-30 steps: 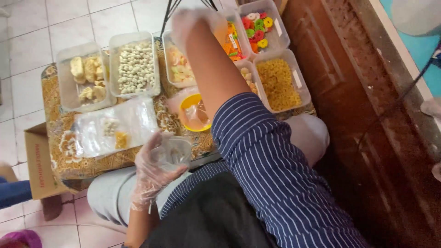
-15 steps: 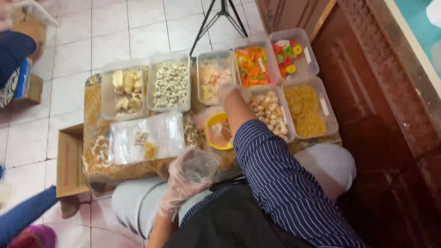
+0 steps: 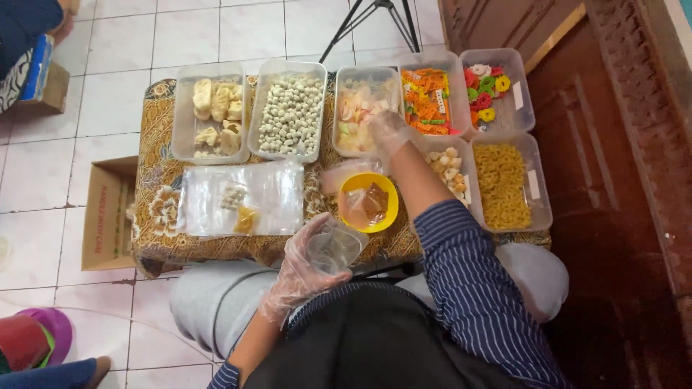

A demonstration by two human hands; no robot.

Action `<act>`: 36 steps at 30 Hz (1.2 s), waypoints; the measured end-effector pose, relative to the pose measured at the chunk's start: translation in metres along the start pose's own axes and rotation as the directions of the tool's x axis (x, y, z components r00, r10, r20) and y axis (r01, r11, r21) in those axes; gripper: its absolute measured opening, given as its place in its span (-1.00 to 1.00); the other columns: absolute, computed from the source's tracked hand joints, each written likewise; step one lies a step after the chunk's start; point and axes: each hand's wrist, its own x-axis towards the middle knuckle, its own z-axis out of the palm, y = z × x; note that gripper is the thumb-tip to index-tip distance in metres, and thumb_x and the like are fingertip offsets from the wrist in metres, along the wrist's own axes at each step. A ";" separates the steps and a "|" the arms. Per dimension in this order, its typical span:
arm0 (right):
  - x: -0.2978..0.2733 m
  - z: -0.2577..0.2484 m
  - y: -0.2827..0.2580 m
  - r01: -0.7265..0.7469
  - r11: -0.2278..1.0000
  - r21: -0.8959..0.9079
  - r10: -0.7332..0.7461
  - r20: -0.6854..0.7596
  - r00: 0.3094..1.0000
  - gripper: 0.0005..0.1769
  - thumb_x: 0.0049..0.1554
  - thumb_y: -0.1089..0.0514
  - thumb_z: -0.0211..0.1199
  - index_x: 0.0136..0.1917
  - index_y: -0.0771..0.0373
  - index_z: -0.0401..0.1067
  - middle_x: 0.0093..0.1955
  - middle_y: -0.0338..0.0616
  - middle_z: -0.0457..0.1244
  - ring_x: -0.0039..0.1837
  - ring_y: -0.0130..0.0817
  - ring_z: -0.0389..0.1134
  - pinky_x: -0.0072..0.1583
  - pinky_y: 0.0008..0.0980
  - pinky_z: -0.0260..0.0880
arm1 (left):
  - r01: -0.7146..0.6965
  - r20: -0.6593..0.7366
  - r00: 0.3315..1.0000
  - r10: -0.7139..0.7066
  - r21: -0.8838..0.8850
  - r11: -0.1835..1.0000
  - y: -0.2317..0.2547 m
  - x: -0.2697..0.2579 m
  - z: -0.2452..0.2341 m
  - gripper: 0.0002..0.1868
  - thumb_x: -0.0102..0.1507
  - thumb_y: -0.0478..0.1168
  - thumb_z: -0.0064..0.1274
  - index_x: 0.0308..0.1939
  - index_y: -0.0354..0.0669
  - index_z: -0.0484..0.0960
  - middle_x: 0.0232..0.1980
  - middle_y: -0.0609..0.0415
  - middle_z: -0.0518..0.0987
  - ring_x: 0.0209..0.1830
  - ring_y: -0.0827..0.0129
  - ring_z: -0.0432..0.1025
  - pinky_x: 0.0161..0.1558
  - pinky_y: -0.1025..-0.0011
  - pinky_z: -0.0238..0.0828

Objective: A person wearing gloves is manually selecting various snack items from multiple containers and placing them into a small plastic bag to create a mixed snack pack.

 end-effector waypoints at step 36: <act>-0.018 -0.055 0.158 -0.509 -0.792 0.337 0.056 0.871 0.488 -0.82 -0.13 0.20 0.42 -0.19 0.02 0.67 -0.43 -0.23 0.38 -0.46 -0.56 0.38 -0.39 -0.60 0.43 | 0.141 0.012 0.990 -0.142 0.063 0.988 0.007 0.020 0.026 0.20 -0.26 0.20 0.53 0.38 -0.17 0.40 0.17 -0.31 0.53 0.24 -0.18 0.43 0.32 0.00 0.27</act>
